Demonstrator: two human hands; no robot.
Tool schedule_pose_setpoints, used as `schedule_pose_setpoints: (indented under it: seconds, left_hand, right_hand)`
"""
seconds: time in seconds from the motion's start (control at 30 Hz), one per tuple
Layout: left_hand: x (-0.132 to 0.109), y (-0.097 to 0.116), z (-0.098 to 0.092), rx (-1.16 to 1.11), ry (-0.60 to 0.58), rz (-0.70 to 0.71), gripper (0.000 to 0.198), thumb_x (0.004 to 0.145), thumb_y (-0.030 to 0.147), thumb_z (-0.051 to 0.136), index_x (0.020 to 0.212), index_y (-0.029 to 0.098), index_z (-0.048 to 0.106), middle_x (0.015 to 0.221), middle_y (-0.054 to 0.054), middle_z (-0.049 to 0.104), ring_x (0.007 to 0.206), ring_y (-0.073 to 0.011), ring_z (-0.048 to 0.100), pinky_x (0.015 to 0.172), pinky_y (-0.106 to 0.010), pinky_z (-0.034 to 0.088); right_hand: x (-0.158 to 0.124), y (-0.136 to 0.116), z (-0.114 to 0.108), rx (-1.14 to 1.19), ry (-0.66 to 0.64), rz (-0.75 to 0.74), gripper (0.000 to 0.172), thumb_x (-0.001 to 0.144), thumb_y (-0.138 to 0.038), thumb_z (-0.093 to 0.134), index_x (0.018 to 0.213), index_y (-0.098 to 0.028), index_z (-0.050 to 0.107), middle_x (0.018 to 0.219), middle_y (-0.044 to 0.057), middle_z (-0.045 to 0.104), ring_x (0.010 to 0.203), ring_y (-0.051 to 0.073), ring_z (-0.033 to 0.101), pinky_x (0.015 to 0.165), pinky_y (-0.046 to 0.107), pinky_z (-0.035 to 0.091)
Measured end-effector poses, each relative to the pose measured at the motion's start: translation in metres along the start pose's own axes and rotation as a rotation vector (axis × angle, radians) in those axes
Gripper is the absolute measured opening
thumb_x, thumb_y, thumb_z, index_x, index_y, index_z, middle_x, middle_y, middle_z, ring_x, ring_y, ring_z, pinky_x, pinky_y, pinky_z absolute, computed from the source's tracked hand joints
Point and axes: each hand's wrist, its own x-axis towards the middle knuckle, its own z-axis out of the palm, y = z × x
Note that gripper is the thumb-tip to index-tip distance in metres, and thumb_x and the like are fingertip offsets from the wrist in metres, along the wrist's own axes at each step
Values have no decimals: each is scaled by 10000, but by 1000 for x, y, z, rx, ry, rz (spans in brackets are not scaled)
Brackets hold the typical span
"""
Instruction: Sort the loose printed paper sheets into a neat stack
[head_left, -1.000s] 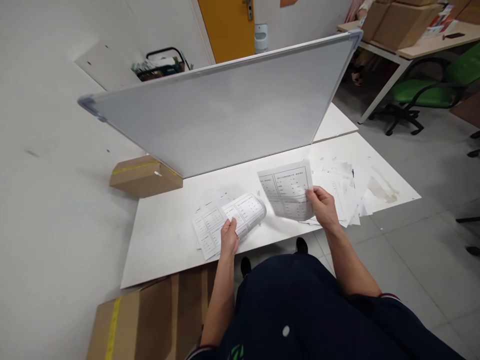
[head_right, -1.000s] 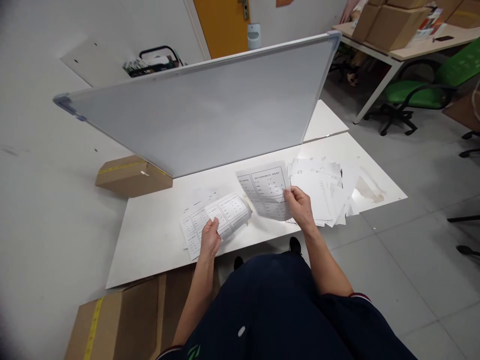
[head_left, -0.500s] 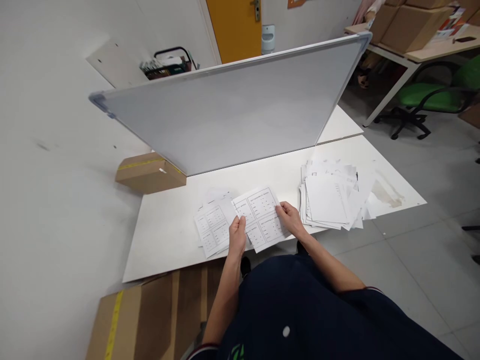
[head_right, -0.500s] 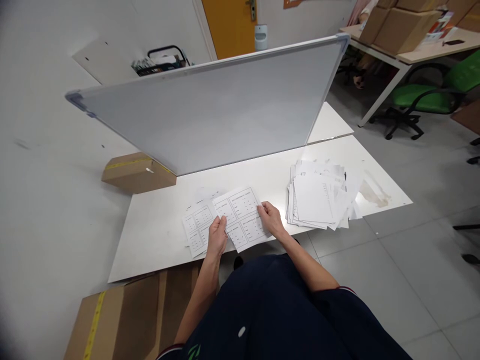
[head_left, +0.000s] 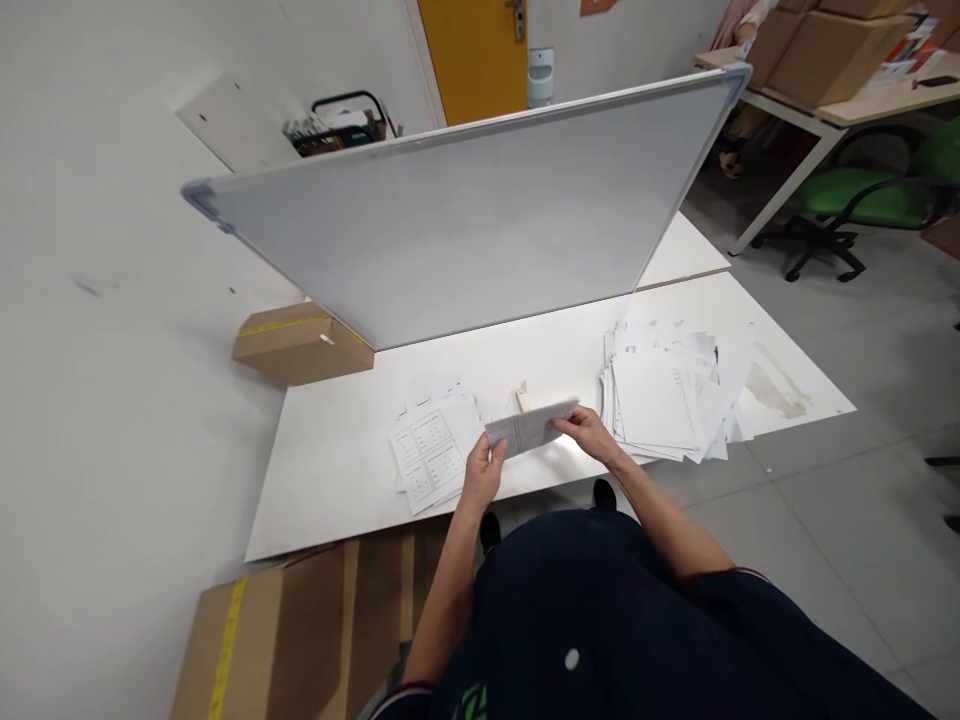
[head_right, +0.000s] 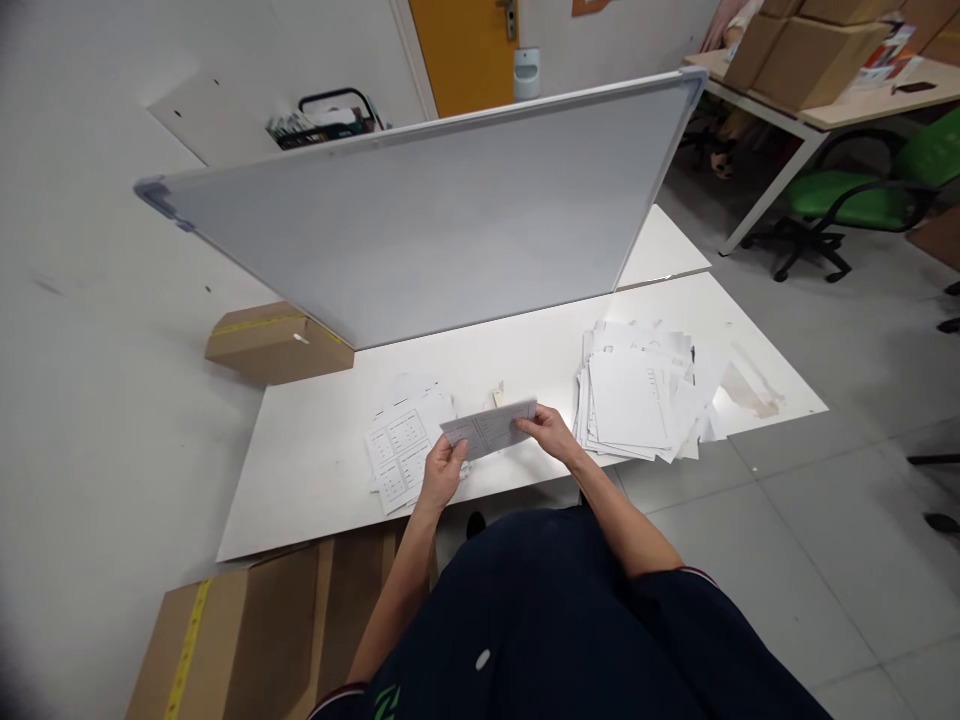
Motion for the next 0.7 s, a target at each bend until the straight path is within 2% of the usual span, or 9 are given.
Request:
schedule_pose_setpoints:
  seconds: [0.07, 0.17, 0.27, 0.37, 0.47, 0.7]
  left_hand:
    - [2, -12, -2, 86, 14, 34, 267, 701, 289, 623, 951, 197, 638, 1004, -61, 633, 1021, -193, 534, 939, -297, 346]
    - [7, -36, -5, 215, -23, 63, 248, 741, 309, 570, 957, 204, 633, 1047, -63, 617, 1041, -194, 519, 938, -314, 338]
    - [12, -61, -9, 320, -40, 23, 259, 759, 341, 534, 950, 188, 619, 986, -61, 629, 957, -188, 549, 859, -314, 385]
    - [16, -76, -10, 377, 17, -26, 245, 743, 383, 541, 805, 158, 616, 775, -36, 628, 781, -171, 565, 739, -289, 416]
    - [19, -77, -9, 363, 54, -30, 261, 732, 409, 547, 719, 152, 590, 658, -10, 584, 688, -151, 540, 674, -267, 411]
    - [24, -68, -6, 212, 55, -27, 257, 721, 401, 564, 739, 145, 573, 639, -3, 564, 726, -145, 537, 693, -257, 410]
  right_hand:
    - [-2, 8, 1, -80, 46, -42, 265, 724, -364, 596, 931, -207, 650, 987, 46, 643, 959, 209, 563, 870, 375, 405]
    - [-3, 29, 0, -148, 59, -87, 231, 748, -356, 570, 910, -215, 656, 1040, 53, 628, 1082, 218, 497, 938, 378, 349]
    - [-1, 55, -1, -100, 57, -43, 251, 731, -364, 578, 912, -202, 642, 983, 55, 644, 989, 217, 551, 874, 378, 405]
    - [3, 72, -2, -27, 57, 17, 303, 710, -379, 587, 941, -187, 628, 908, 45, 659, 858, 206, 595, 797, 369, 452]
    - [6, 77, -3, 8, 43, 12, 329, 708, -381, 588, 974, -191, 618, 909, 35, 661, 863, 202, 595, 820, 367, 447]
    - [6, 72, -6, -66, -21, 67, 339, 712, -401, 576, 961, -176, 617, 910, 38, 660, 892, 205, 588, 808, 340, 448]
